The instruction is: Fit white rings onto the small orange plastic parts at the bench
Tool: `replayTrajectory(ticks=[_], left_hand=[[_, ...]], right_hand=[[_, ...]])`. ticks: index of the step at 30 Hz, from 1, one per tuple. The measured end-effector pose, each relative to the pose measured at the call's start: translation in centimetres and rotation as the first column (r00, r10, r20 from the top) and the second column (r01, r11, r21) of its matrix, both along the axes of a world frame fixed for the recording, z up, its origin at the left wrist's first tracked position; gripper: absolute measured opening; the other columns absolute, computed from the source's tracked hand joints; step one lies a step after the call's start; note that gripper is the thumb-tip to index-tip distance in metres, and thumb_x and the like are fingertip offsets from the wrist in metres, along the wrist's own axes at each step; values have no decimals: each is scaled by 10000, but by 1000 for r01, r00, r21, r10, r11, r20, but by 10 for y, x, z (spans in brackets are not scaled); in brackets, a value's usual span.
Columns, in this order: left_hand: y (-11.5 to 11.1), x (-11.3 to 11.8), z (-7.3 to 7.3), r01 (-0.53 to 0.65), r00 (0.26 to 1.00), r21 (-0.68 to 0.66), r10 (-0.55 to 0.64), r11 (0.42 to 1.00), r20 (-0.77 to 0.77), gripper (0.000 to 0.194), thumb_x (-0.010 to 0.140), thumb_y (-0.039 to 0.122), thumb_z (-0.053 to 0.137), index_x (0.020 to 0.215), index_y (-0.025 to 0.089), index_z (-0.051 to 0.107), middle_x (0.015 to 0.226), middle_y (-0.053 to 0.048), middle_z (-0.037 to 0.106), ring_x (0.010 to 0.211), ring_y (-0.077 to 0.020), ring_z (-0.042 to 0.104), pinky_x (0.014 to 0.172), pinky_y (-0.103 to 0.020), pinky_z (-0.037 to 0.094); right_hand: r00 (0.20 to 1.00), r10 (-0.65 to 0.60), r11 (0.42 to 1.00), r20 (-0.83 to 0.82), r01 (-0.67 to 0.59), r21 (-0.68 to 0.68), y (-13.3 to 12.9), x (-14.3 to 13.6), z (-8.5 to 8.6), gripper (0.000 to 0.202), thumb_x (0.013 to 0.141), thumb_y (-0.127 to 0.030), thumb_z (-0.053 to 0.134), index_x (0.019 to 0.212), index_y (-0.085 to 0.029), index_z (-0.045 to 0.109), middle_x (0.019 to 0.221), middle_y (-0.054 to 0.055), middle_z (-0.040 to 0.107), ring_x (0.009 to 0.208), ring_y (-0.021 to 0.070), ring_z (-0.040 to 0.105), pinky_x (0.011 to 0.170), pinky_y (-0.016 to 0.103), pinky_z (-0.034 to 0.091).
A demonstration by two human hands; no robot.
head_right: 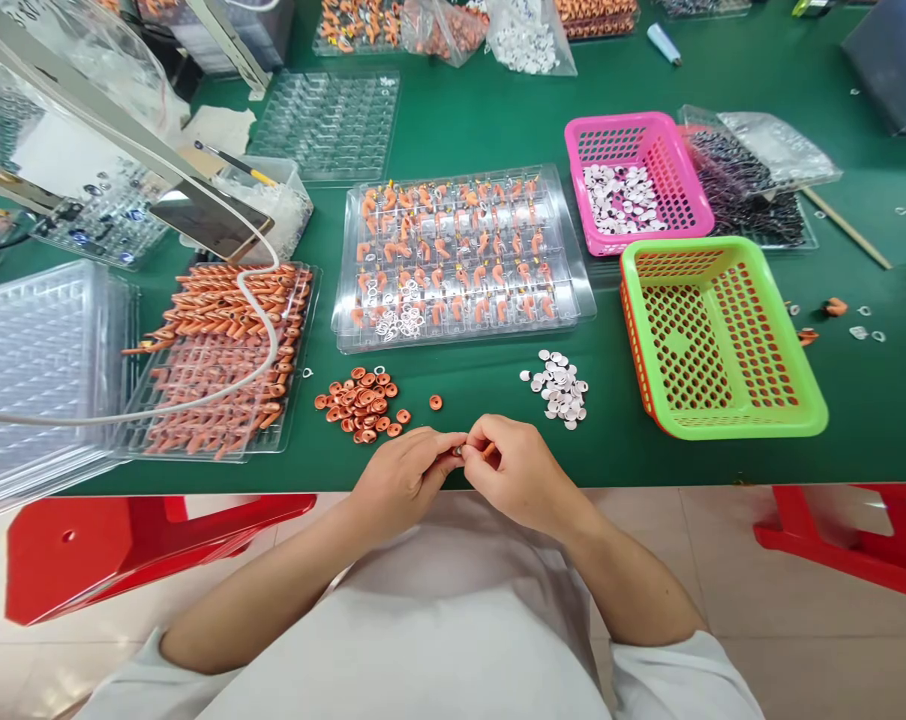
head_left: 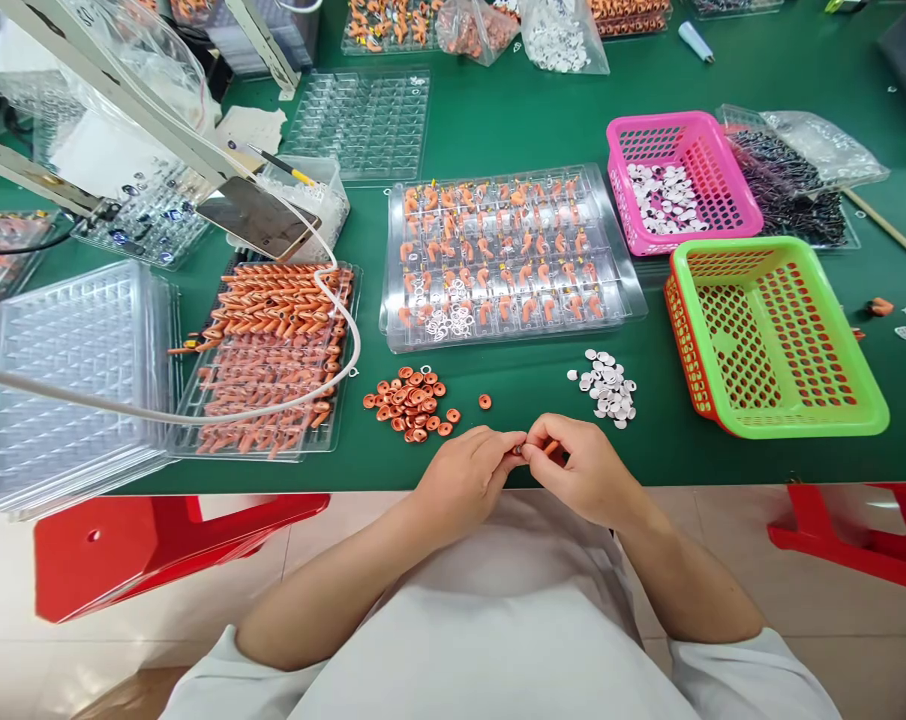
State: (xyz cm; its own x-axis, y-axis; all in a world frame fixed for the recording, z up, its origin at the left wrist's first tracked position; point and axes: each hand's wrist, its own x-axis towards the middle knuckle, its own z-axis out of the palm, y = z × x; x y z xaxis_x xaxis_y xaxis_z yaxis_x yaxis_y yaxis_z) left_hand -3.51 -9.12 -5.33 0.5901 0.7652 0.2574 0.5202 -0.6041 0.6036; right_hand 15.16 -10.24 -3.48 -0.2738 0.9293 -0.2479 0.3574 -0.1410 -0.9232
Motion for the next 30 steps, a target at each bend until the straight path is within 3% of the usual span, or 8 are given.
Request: replayTrajectory(ticks=[16,23,30], left_hand=[[-1,0,3,33,991,6,-32,999,-127,168,981,199,457,1007,129,608,831,-59,722,704,-201,618,613,-315,486],[2,0,6,-45,996,-241,62,970,66,157,922,165,587,1053,168,673,859,-30,742,750,-165,653,687,-278,519],[2,-1,3,-79,919,-507,260,858,298,203,868,217,682,1065,204,729,905,-41,758,786,-156,708,718,-255,571]], right_hand=[[994,48,999,96,-48,-1,0,2,-3,161,869,-182,509,714,-212,480,666,-46,507,562,103,415,501,233,331],[999,-14,1000,39,14,6,0,2,4,158,885,-199,538,729,-208,514,667,-48,536,562,93,446,509,216,359],[997,-76,997,-24,75,-12,1,4,8,151,897,-221,554,748,-201,546,670,-41,558,574,91,483,515,201,387]])
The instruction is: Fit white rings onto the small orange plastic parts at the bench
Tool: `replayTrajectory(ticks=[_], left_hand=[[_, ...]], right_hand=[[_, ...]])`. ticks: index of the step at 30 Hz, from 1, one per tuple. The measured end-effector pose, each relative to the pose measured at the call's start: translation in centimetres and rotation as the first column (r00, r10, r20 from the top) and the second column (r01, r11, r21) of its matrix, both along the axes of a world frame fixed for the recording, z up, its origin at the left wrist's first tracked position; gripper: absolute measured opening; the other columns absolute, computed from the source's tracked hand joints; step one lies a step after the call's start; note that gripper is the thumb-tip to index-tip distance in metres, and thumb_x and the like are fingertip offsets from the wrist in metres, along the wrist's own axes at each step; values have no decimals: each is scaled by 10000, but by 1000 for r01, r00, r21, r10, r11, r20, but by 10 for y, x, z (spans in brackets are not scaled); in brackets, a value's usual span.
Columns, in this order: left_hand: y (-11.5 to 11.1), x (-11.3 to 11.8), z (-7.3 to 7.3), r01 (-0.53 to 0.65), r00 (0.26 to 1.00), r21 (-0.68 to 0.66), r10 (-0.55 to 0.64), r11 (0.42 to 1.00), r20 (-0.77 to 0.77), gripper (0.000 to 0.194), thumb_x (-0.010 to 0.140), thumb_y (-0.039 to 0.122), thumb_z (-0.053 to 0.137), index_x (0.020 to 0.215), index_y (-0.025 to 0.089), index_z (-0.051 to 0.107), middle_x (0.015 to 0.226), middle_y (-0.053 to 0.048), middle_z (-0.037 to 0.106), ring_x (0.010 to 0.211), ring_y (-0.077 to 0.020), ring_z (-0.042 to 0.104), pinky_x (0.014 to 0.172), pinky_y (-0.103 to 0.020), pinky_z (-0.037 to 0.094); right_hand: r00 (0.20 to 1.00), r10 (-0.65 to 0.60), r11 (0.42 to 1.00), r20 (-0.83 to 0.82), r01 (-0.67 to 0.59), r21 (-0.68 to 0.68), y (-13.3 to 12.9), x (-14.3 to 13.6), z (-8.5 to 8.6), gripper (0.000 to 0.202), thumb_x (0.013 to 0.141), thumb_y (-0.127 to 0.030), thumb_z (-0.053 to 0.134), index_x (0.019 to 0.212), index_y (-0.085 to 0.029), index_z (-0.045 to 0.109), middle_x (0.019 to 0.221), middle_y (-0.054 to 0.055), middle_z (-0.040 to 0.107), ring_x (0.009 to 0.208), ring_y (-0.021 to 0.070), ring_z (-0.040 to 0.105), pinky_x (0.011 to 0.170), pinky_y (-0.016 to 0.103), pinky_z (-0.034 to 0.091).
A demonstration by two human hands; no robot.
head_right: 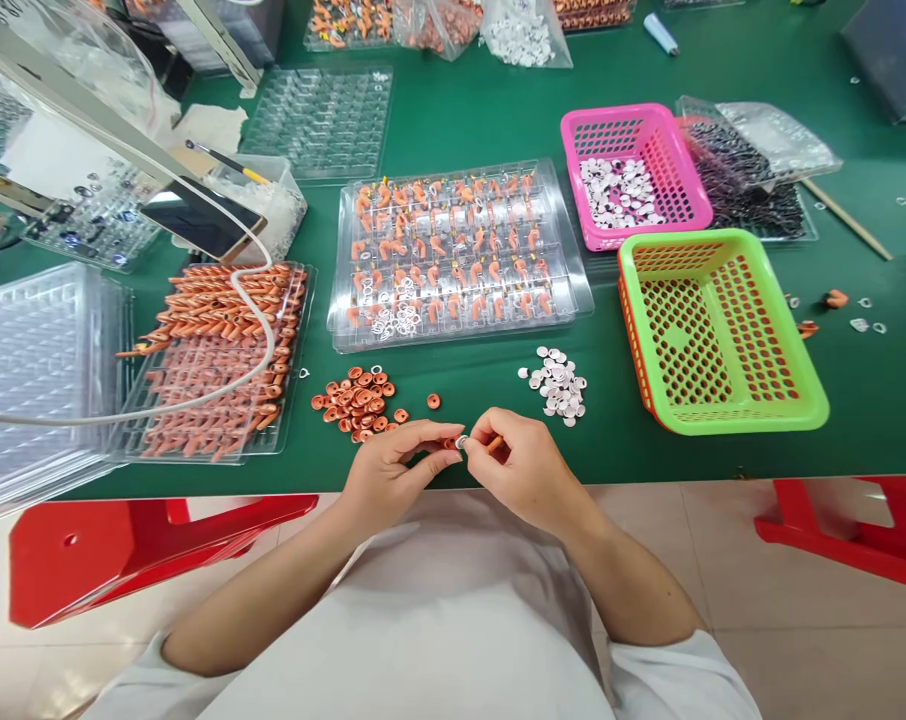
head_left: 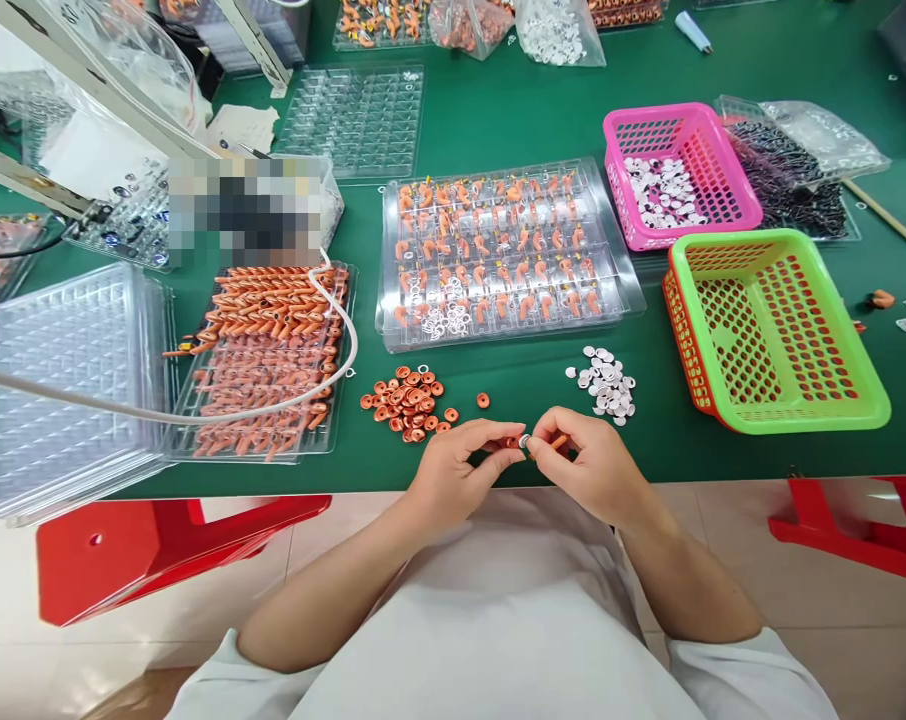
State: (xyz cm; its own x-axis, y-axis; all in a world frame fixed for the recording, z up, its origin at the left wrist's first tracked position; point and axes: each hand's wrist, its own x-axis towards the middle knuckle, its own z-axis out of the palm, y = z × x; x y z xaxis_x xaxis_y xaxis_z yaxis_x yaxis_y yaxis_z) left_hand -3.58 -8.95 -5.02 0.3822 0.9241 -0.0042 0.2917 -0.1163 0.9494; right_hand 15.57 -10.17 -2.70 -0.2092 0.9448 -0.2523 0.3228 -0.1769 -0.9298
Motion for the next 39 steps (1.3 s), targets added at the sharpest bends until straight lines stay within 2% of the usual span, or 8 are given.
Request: replayTrajectory(ticks=[7,12,18,22,25,27,31,39], left_hand=[[-2,1,0,-41,980,-271,92,962,177,209,826,253,733,1030,212,755,940,-42,778,843,-173,731,795,-268,600],[1,3,7,-8,939,-448,161,894,303,195,777,203,775,970,231,777,874,-11,783,806,-141,728,777,-225,603],[4,1,9,38,915,-533,185,846,359,209,769,198,783,971,251,784,798,-1,767,743,-126,709,735,-227,601],[2,0,6,-23,943,-424,161,905,291,222,768,197,783,986,241,782,796,-16,752,723,-128,686,698,-222,577],[2,0,3,-44,976,-210,87,977,200,224,792,199,763,1012,233,774,822,-30,736,699,-128,657,655,-224,546],[2,0,2,-21,991,-52,28,998,132,233,815,189,743,1043,233,762,821,-32,727,705,-131,647,661,-235,529],[3,-1,2,40,999,158,-40,987,2,275,855,145,697,1108,249,723,846,-20,728,741,-124,646,698,-234,515],[2,0,3,99,988,241,-67,965,-138,262,908,163,624,1153,235,682,870,-23,734,768,-135,660,698,-241,525]], right_hand=[[992,-96,994,-82,91,-59,-1,-3,-1,73,890,-269,597,843,-215,605,735,-28,623,612,102,554,543,204,435],[969,-157,987,-192,147,-69,-3,-8,-3,71,875,-237,607,814,-208,632,750,-17,636,652,113,581,574,216,457],[959,-153,988,-240,155,-7,-4,-7,-1,101,886,-216,598,787,-204,613,770,-20,600,674,111,556,594,226,444],[983,-107,991,-150,118,67,-3,-5,4,111,878,-176,596,769,-199,598,762,-25,584,653,100,537,588,223,432],[994,-76,989,-85,85,118,-3,-5,4,121,880,-171,590,762,-197,587,741,-27,574,630,96,527,573,221,424],[996,-68,987,-56,76,145,-3,-6,4,133,882,-176,586,752,-198,569,730,-26,568,629,98,530,576,222,430],[999,-44,989,4,43,142,-3,-5,3,146,885,-197,574,743,-206,544,730,-18,575,639,112,545,582,232,437],[998,-13,995,63,7,99,-2,-3,3,140,889,-213,561,749,-209,547,735,-9,588,623,120,539,562,243,422]])
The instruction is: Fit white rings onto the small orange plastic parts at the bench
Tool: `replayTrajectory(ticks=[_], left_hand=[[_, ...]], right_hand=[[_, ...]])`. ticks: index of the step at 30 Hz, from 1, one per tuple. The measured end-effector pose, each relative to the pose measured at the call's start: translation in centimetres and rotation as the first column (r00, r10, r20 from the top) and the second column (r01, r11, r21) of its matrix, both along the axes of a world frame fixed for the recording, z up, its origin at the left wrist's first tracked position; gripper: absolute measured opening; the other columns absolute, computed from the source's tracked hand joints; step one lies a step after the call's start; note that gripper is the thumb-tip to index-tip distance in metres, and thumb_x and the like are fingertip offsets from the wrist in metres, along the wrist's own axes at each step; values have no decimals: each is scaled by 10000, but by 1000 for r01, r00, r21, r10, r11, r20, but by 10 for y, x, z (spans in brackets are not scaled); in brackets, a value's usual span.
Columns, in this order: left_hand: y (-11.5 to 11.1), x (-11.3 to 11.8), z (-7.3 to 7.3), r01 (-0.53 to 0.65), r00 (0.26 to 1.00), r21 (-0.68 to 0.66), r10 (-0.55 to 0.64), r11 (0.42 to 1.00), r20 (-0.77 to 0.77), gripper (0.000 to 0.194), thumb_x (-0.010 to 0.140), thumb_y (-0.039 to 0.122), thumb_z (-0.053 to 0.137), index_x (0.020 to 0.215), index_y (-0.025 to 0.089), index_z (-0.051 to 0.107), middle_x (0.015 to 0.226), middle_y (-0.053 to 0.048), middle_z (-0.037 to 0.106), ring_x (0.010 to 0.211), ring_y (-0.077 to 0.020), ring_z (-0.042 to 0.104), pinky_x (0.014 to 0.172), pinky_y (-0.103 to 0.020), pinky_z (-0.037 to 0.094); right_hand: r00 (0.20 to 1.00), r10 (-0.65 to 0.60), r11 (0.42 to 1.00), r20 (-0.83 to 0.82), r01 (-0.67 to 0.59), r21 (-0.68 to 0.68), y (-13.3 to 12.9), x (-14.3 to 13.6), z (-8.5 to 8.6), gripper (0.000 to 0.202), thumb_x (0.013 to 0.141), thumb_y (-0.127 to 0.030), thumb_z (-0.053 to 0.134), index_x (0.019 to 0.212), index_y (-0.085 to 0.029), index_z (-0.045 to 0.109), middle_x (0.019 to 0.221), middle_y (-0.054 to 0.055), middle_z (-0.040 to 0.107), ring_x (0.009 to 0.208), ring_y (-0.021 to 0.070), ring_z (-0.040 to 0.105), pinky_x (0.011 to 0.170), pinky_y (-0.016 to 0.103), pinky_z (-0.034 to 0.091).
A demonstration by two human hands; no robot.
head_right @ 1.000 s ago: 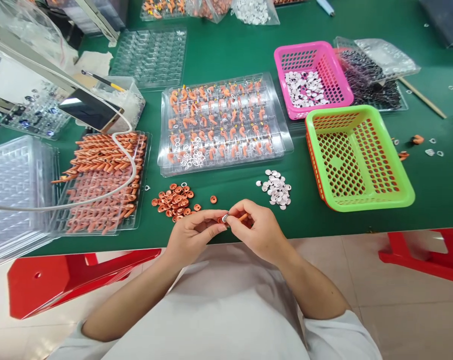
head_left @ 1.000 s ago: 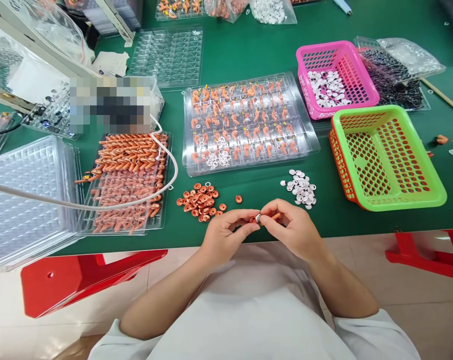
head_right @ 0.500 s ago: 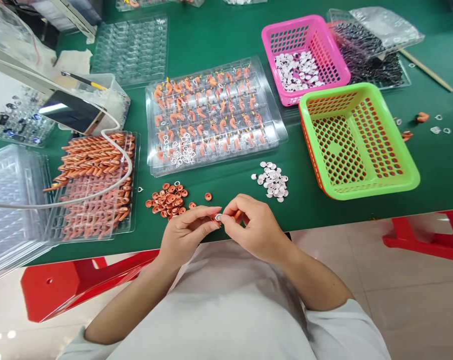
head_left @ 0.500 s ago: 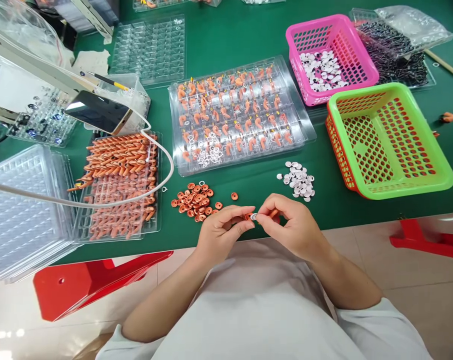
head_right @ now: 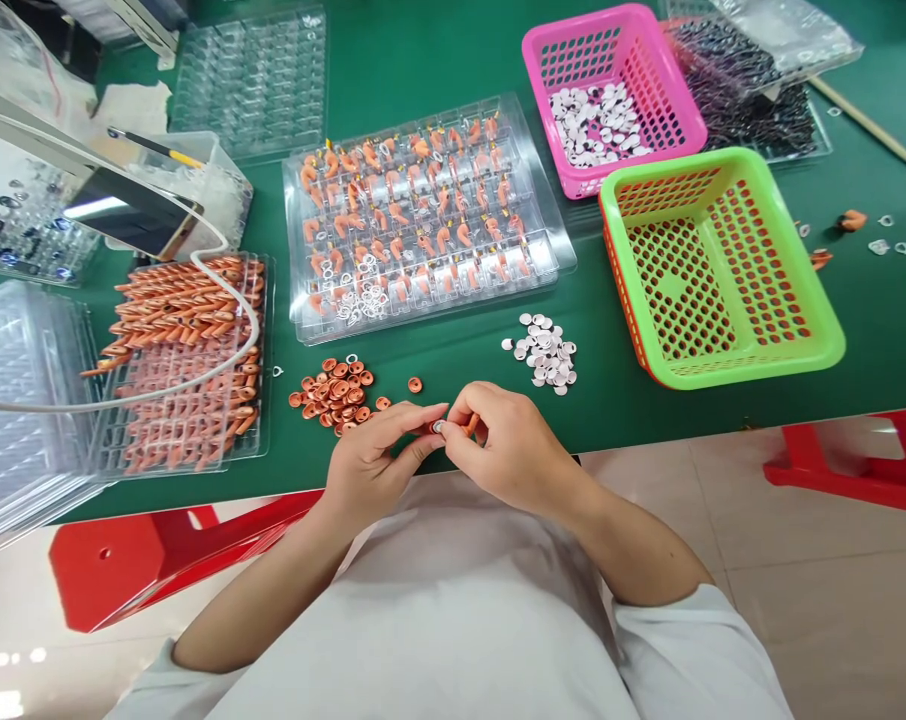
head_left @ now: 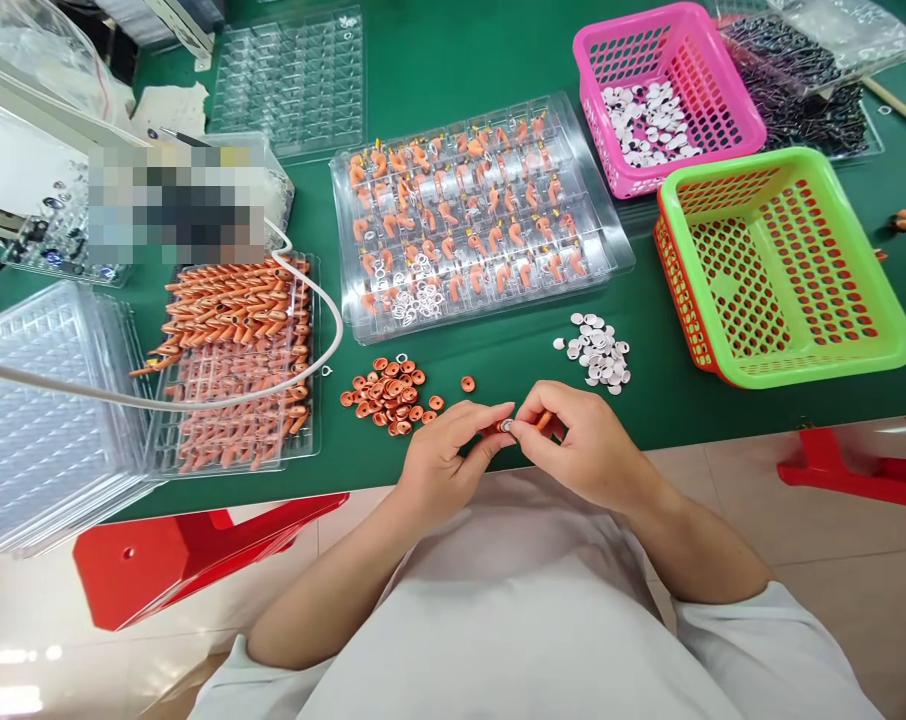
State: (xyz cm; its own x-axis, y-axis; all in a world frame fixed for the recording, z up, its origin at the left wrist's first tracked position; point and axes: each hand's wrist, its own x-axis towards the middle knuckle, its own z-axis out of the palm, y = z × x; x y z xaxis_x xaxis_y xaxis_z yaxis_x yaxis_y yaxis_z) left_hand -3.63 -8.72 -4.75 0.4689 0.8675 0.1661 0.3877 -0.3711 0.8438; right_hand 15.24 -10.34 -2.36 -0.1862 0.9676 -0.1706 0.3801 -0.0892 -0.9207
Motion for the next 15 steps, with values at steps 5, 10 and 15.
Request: replayTrajectory(ticks=[5,10,15], left_hand=[[-1,0,1,-52,997,-8,52,999,-51,218,881,172,662,1093,210,694,875,-18,751,768,-136,684,703,-229,529],[-3,2,3,-120,986,-41,114,992,-123,135,859,196,692,991,206,717,874,-8,769,750,-143,713,696,-228,546],[-4,3,3,-140,979,-8,137,990,-151,120,857,215,696,972,225,728,854,-4,775,741,-154,716,723,-257,555]], right_hand=[[1000,4,1000,-3,-5,-15,0,0,-2,133,889,-209,567,756,-206,558,730,-17,586,607,109,534,539,232,408],[1000,8,1000,-1,-8,-24,0,-1,-2,126,891,-214,566,765,-204,571,743,-12,604,615,111,550,535,231,408],[1000,8,999,-19,-8,-34,1,-1,-1,130,891,-216,568,763,-202,581,713,-18,604,580,104,526,524,230,396]])
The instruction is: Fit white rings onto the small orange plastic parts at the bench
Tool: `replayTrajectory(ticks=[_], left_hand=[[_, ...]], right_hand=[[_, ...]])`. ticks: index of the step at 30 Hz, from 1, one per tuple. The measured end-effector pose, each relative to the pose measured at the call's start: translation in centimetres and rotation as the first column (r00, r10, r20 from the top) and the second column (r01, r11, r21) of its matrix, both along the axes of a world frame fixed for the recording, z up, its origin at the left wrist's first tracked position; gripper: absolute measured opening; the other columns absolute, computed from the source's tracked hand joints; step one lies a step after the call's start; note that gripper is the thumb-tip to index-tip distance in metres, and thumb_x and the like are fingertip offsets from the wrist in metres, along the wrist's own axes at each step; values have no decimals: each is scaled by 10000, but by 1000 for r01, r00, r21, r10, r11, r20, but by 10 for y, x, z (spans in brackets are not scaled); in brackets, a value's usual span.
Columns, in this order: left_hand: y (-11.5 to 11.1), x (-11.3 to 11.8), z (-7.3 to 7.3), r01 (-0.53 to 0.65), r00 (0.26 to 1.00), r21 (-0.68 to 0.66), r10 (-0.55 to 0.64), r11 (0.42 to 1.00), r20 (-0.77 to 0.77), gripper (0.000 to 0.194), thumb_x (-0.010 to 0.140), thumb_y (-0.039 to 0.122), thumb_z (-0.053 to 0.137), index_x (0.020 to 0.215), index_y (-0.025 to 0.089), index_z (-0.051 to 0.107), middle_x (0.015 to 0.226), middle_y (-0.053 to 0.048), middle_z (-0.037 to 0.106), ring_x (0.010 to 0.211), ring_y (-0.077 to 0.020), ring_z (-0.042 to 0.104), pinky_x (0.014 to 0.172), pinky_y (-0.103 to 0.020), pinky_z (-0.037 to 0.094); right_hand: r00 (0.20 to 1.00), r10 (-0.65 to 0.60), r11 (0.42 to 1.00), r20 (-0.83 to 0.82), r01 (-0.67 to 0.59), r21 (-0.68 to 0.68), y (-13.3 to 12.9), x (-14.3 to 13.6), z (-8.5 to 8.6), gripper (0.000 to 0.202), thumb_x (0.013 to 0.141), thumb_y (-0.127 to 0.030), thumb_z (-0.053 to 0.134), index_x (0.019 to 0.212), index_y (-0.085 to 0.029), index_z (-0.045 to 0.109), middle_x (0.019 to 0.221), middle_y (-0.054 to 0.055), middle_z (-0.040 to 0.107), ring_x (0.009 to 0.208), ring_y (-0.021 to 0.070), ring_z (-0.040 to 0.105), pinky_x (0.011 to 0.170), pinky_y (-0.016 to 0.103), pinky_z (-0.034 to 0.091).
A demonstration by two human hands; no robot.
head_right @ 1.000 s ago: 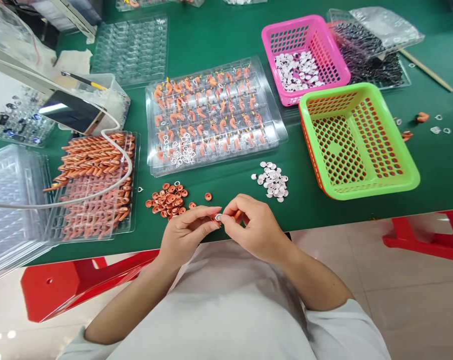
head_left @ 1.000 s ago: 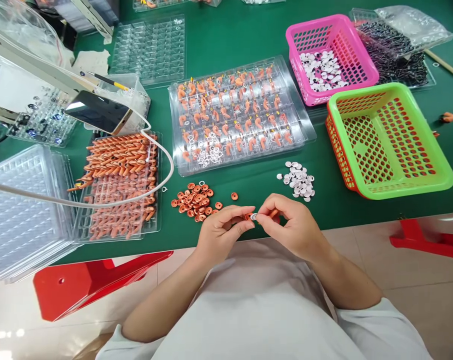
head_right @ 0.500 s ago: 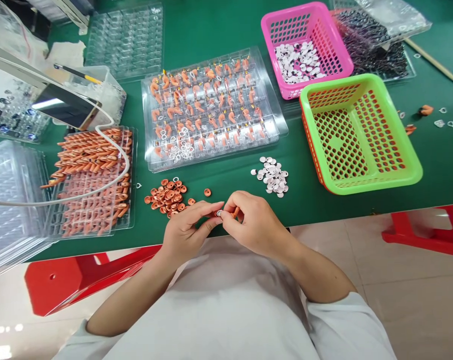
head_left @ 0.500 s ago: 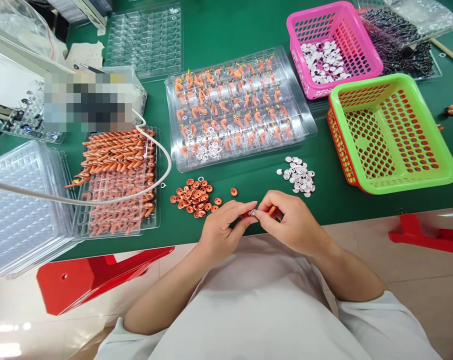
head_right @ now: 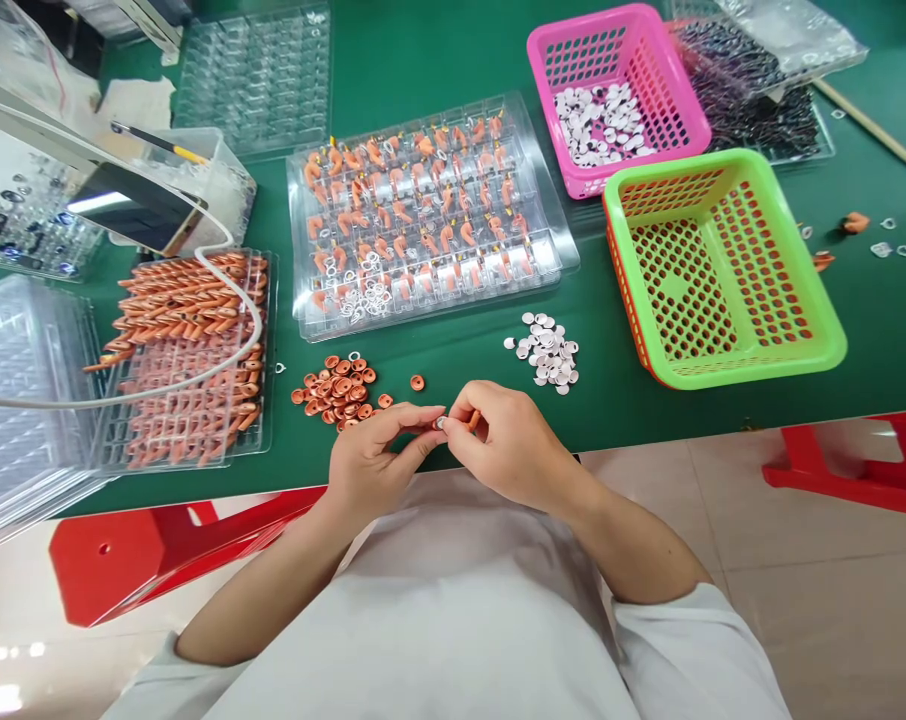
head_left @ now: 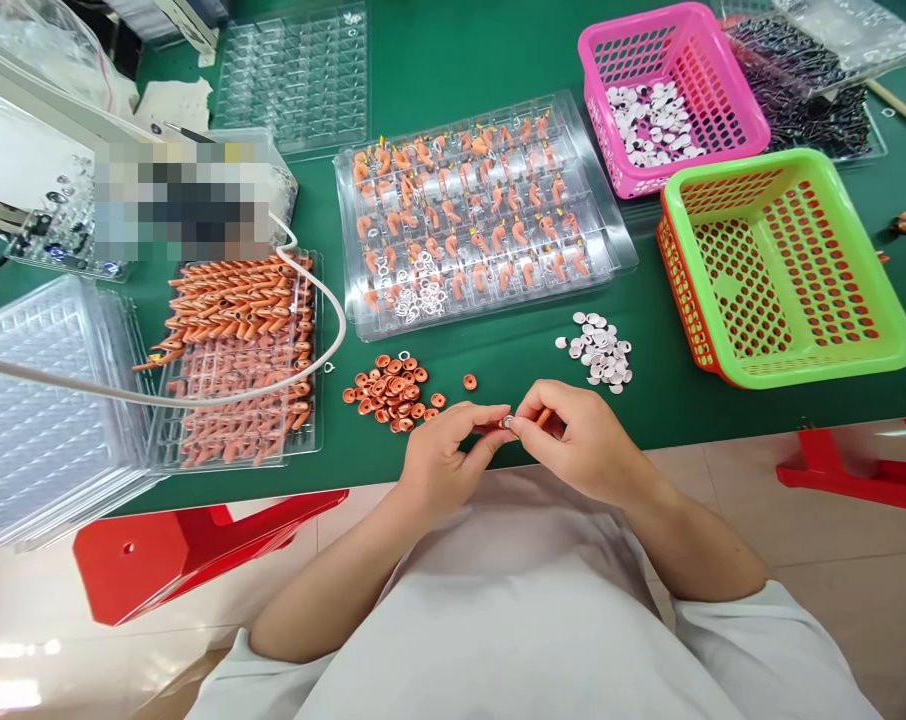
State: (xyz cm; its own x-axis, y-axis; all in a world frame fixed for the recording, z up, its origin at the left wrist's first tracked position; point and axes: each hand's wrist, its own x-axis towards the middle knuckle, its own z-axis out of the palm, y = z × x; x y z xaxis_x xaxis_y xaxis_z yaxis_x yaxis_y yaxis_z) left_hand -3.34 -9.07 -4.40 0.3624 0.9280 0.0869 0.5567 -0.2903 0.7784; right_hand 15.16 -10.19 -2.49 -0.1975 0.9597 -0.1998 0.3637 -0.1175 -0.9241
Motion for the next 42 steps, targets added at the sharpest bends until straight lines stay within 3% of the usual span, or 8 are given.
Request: replayTrajectory(ticks=[21,42], left_hand=[[1,0,-2,13,996,8,-13,1000,87,111,841,276,722,940,234,749,764,5,758,649,-129,685,625,-224,541],[1,-2,-4,45,995,-83,-36,996,97,115,803,184,743,911,221,757,778,4,758,658,-132,691,622,-215,544]], right_hand=[[992,32,986,-121,-51,-157,6,6,-1,164,870,-286,590,737,-191,602,622,-37,556,547,97,469,481,213,337],[995,99,992,-16,-100,-80,7,5,-4,143,858,-208,582,721,-201,543,668,-42,572,587,102,482,511,222,351]])
